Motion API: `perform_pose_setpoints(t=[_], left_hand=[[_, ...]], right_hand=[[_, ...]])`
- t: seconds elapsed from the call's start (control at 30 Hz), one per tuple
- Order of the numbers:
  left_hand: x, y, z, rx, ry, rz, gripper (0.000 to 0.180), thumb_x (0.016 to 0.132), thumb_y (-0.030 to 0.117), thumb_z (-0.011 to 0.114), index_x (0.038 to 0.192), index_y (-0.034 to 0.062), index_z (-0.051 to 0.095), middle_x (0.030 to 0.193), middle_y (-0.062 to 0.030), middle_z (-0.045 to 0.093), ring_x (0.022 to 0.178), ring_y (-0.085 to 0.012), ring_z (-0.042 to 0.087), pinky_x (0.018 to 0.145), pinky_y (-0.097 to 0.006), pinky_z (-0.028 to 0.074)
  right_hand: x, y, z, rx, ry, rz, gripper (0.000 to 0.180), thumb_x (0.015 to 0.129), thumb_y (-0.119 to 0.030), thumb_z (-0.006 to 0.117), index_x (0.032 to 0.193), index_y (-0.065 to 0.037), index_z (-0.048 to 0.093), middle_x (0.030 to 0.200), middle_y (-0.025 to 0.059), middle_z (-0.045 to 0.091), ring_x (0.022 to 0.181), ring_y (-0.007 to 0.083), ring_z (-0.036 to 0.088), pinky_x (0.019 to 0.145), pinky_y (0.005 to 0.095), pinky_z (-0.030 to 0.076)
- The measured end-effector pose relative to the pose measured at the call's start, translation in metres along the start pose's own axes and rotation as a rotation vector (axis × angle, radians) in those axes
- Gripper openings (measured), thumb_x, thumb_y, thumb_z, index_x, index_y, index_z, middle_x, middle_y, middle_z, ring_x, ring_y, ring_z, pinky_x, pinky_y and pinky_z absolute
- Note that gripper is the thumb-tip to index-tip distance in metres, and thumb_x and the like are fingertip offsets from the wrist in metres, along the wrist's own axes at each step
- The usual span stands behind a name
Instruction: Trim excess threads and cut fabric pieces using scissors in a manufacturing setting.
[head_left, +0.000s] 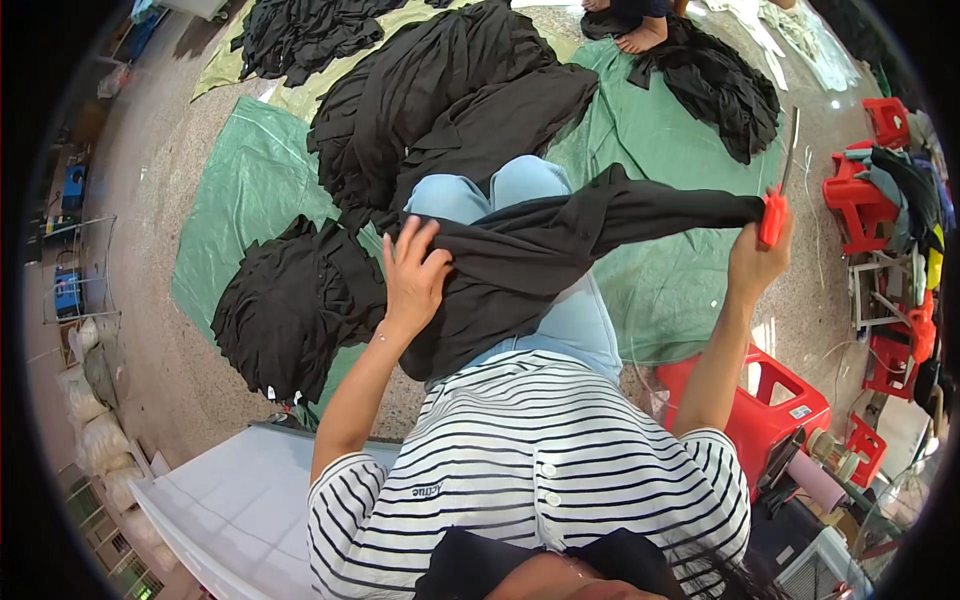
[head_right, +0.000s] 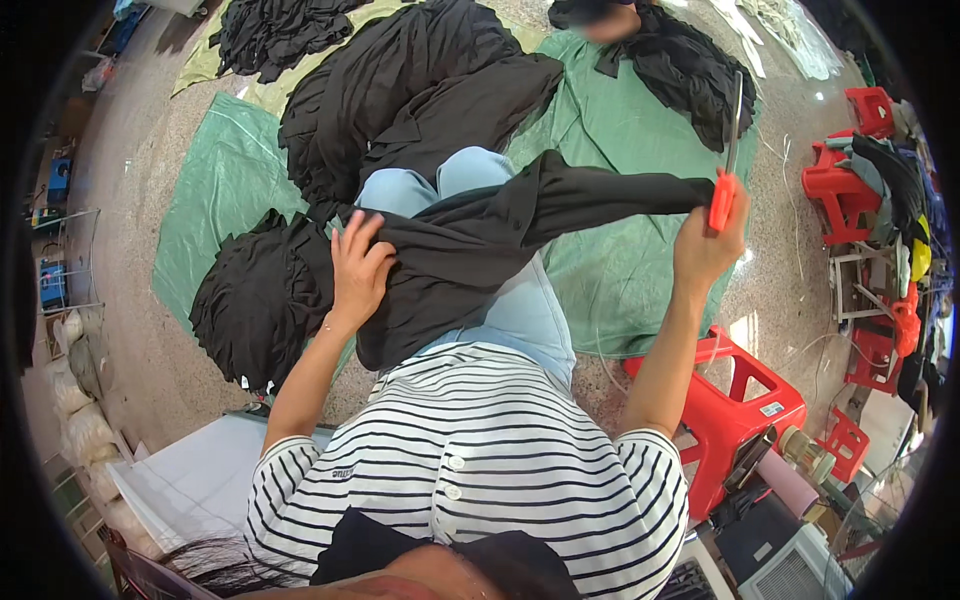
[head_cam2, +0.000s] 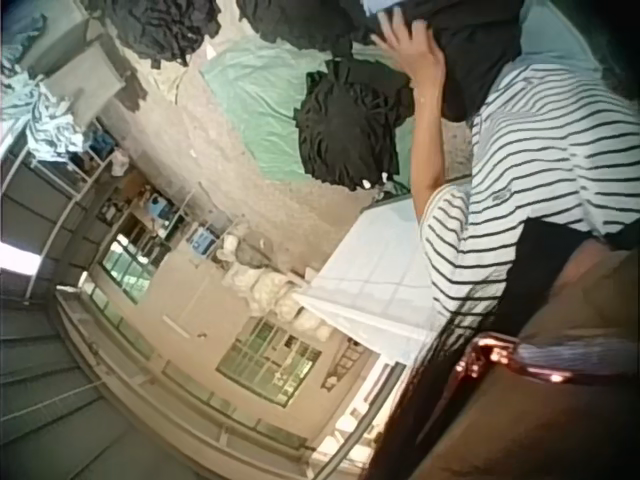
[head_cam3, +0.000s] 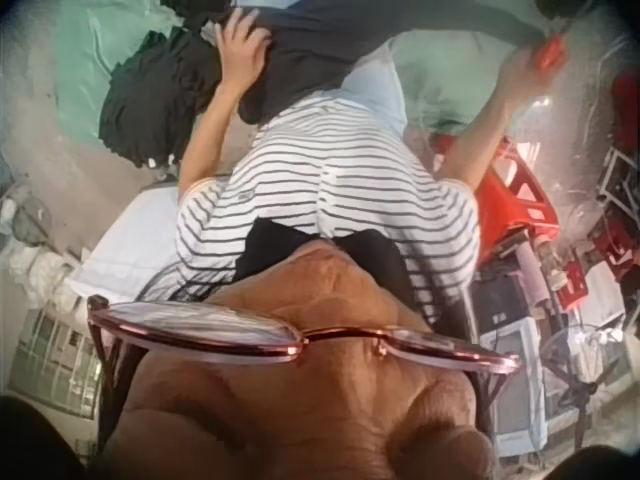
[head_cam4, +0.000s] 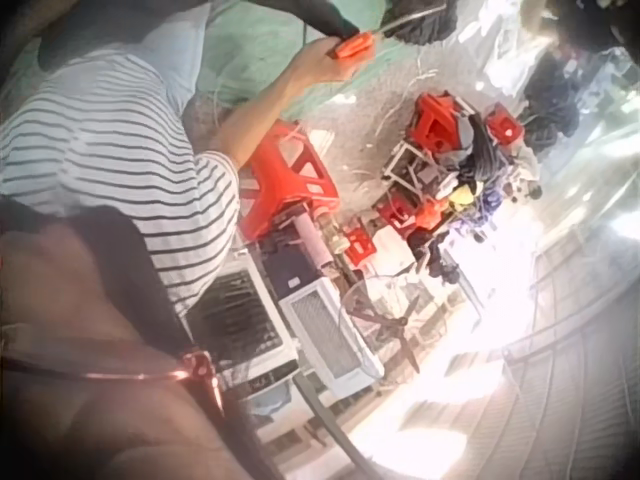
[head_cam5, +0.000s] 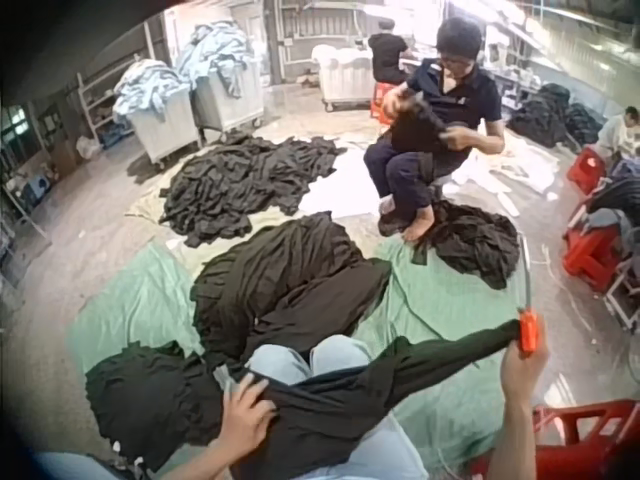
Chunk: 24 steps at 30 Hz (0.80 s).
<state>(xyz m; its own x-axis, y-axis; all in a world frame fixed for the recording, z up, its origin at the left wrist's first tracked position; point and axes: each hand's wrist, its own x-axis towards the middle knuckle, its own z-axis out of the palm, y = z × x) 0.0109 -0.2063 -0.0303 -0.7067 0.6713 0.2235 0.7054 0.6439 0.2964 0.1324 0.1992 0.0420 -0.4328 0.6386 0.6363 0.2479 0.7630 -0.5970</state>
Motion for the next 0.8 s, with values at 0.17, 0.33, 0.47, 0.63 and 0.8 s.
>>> perform_pose_setpoints(t=[0.17, 0.33, 0.47, 0.63, 0.8], left_hand=[[-0.008, -0.016, -0.009, -0.339, 0.217, -0.006, 0.019, 0.077, -0.009, 0.058, 0.092, 0.0025, 0.056, 0.087, -0.0133, 0.06, 0.085, -0.0339, 0.062, 0.107, -0.051, 0.037], [-0.03, -0.012, -0.076, -0.234, 0.54, -0.163, 0.013, 0.084, -0.009, 0.055, 0.093, -0.0009, 0.058, 0.095, -0.0178, 0.06, 0.097, -0.0372, 0.063, 0.087, -0.042, 0.051], [-0.084, -0.031, -0.07, 0.005, 0.379, -0.07, 0.016, 0.078, -0.01, 0.059, 0.09, -0.0008, 0.059, 0.094, -0.0172, 0.06, 0.09, -0.037, 0.062, 0.081, -0.042, 0.052], [-0.123, -0.044, -0.033, -0.138, -0.691, -0.368, 0.005, 0.079, 0.008, 0.064, 0.083, 0.0079, 0.067, 0.084, -0.0149, 0.062, 0.081, -0.0367, 0.063, 0.07, -0.047, 0.049], [-0.039, -0.006, -0.032, -0.35, 0.176, -0.502, 0.008, 0.085, 0.007, 0.067, 0.081, 0.001, 0.063, 0.072, -0.0089, 0.061, 0.058, -0.0196, 0.058, 0.056, -0.029, 0.045]], right_hand=[[-0.009, 0.014, -0.01, -0.098, -0.096, 0.04, 0.046, 0.075, 0.01, 0.051, 0.118, -0.006, 0.059, 0.107, 0.0128, 0.066, 0.096, 0.0262, 0.066, 0.086, 0.0327, 0.049], [-0.019, 0.03, 0.02, -0.11, -0.158, 0.122, 0.04, 0.079, 0.005, 0.052, 0.116, -0.007, 0.059, 0.103, 0.014, 0.067, 0.09, 0.0299, 0.068, 0.08, 0.0352, 0.051], [-0.016, 0.042, 0.047, -0.086, 0.1, -0.003, 0.038, 0.079, 0.004, 0.054, 0.116, -0.007, 0.057, 0.101, 0.0151, 0.067, 0.084, 0.0355, 0.066, 0.074, 0.0387, 0.052], [-0.056, 0.124, 0.091, -0.491, -0.676, 0.388, 0.033, 0.083, -0.021, 0.067, 0.115, -0.016, 0.061, 0.094, 0.0196, 0.069, 0.09, 0.0422, 0.065, 0.076, 0.0506, 0.05], [-0.089, 0.109, 0.083, -0.412, -0.746, 0.508, 0.032, 0.084, -0.026, 0.069, 0.113, -0.015, 0.063, 0.094, 0.0194, 0.069, 0.09, 0.0393, 0.067, 0.075, 0.0476, 0.051]])
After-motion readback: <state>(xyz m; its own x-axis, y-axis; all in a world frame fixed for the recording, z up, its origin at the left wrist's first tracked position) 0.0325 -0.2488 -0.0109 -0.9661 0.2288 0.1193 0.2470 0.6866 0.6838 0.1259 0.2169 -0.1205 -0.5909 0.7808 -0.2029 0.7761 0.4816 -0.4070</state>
